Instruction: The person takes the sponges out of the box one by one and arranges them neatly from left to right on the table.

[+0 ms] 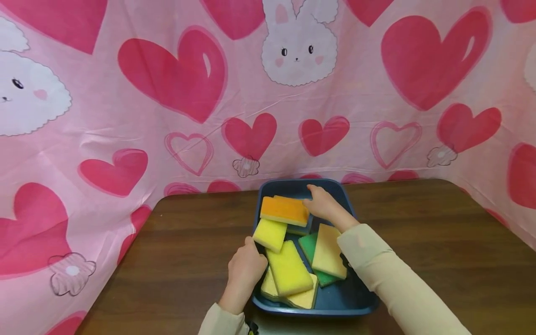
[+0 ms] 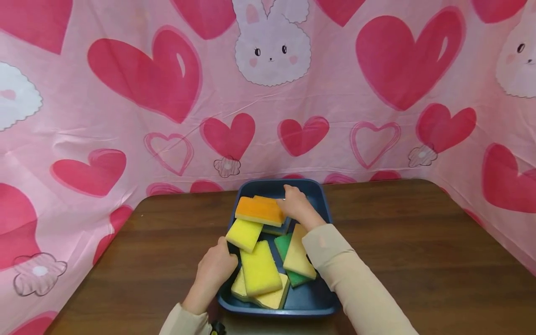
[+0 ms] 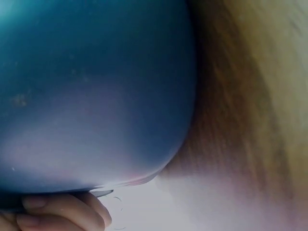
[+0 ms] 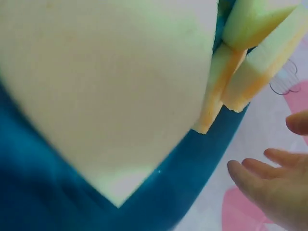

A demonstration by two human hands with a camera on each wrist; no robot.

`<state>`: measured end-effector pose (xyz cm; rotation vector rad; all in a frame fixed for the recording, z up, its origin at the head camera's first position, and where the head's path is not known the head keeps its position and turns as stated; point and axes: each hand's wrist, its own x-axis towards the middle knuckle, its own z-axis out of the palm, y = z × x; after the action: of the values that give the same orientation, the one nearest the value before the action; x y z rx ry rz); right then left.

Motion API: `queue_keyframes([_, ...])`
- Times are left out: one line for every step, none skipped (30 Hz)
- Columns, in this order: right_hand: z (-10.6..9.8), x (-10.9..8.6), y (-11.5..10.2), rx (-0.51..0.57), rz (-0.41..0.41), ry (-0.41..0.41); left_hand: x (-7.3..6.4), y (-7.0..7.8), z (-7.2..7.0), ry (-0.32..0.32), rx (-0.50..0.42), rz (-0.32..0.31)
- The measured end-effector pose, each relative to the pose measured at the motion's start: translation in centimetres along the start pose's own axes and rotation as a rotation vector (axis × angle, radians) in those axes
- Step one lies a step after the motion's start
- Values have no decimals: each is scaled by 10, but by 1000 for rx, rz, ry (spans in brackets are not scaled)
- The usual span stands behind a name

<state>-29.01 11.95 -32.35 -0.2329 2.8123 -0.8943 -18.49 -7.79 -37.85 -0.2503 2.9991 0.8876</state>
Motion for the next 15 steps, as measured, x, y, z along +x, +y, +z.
queue_keyframes([2, 1, 1, 2, -7, -12, 0, 0, 0, 3, -1, 2])
queue_keyframes([4, 2, 1, 7, -15, -25, 0, 0, 0, 5, -1, 3])
queue_keyframes([6, 4, 1, 16, -20, -41, -1, 1, 1, 7, -2, 4])
queue_keyframes([7, 5, 2, 23, -24, -56, -1, 1, 1, 10, -3, 4])
queue_keyframes([9, 5, 3, 24, -30, -68, -1, 1, 1, 12, -4, 3])
queue_keyframes([10, 6, 3, 28, -34, -77, -1, 1, 1, 15, -3, 1])
queue_keyframes([12, 7, 4, 30, -37, -87, -1, 1, 1, 18, -3, 0])
queue_keyframes([13, 7, 4, 28, -39, -96, -1, 1, 1, 19, -3, -1])
queue_keyframes([14, 8, 4, 20, -40, -103, -1, 1, 2, 21, -3, -1])
queue_keyframes([15, 8, 5, 14, -42, -108, -1, 1, 2, 22, -3, -1])
queue_keyframes([16, 8, 5, 5, -45, -113, 0, 0, 2, 22, -1, 0])
queue_keyframes([17, 8, 5, -2, -50, -116, 0, 0, 2, 23, 0, 2])
queue_keyframes([18, 9, 5, -12, -58, -117, 0, 0, 2, 23, 1, 3])
queue_keyframes([19, 9, 5, -20, -64, -119, 0, 0, 2, 23, 2, 4])
queue_keyframes([19, 9, 5, -24, -72, -120, 0, 0, 2, 24, 5, 4])
